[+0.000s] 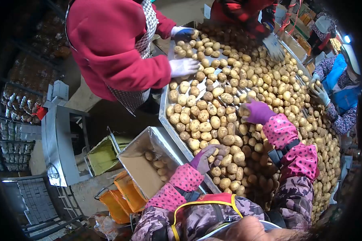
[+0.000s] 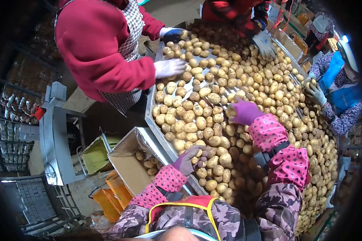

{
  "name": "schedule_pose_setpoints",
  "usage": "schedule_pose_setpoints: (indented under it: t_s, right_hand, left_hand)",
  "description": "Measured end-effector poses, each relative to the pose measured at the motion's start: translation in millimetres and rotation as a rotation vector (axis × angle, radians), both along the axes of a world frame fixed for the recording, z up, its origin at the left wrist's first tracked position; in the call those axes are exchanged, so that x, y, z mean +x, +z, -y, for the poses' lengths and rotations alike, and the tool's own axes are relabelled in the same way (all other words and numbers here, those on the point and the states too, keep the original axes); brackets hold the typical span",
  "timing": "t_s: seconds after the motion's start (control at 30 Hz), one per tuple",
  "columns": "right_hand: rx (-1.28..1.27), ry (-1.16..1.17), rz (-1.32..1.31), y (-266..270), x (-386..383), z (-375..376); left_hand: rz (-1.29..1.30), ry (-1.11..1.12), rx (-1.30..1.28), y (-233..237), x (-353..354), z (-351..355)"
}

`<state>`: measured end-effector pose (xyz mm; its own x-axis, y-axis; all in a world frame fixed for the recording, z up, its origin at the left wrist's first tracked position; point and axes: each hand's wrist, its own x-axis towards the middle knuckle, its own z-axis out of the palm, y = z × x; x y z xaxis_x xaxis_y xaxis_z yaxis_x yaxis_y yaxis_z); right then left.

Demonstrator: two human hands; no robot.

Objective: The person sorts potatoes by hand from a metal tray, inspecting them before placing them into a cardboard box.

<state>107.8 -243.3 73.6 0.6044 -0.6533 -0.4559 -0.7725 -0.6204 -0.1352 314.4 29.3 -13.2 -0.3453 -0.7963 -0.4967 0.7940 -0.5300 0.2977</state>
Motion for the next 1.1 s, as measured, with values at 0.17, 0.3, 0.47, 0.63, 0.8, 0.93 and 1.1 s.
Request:
schedule_pose_setpoints:
  t_s: [0.17, 0.3, 0.47, 0.63, 0.8, 0.93, 1.1]
  right_hand:
    - [-0.359, 0.098, 0.289, -22, 72, 31]
    - [-0.328, -0.029, 0.17, -73, 158, 43]
    - [-0.276, -0.01, 0.274, -65, 145, 47]
    - [0.281, 0.235, 0.511, 1, 102, -14]
    - [-0.176, 0.172, 0.557, -49, 180, 27]
    - [-0.356, -0.142, 0.446, -117, 238, 47]
    - [0.017, -0.032, 0.342, -98, 212, 70]
  left_hand:
    - [-0.048, 0.039, -0.082, 0, -4, -3]
    - [-0.167, 0.127, -0.06, -7, -5, -3]
    - [-0.171, 0.186, -0.019, -13, 0, -3]
    - [0.01, 0.441, 0.365, 65, -2, 37]
    - [-0.369, 0.329, -0.004, -8, 5, 19]
    - [-0.377, 0.362, -0.032, -1, -2, 18]
    - [-0.11, 0.408, 0.0, -18, -5, 11]
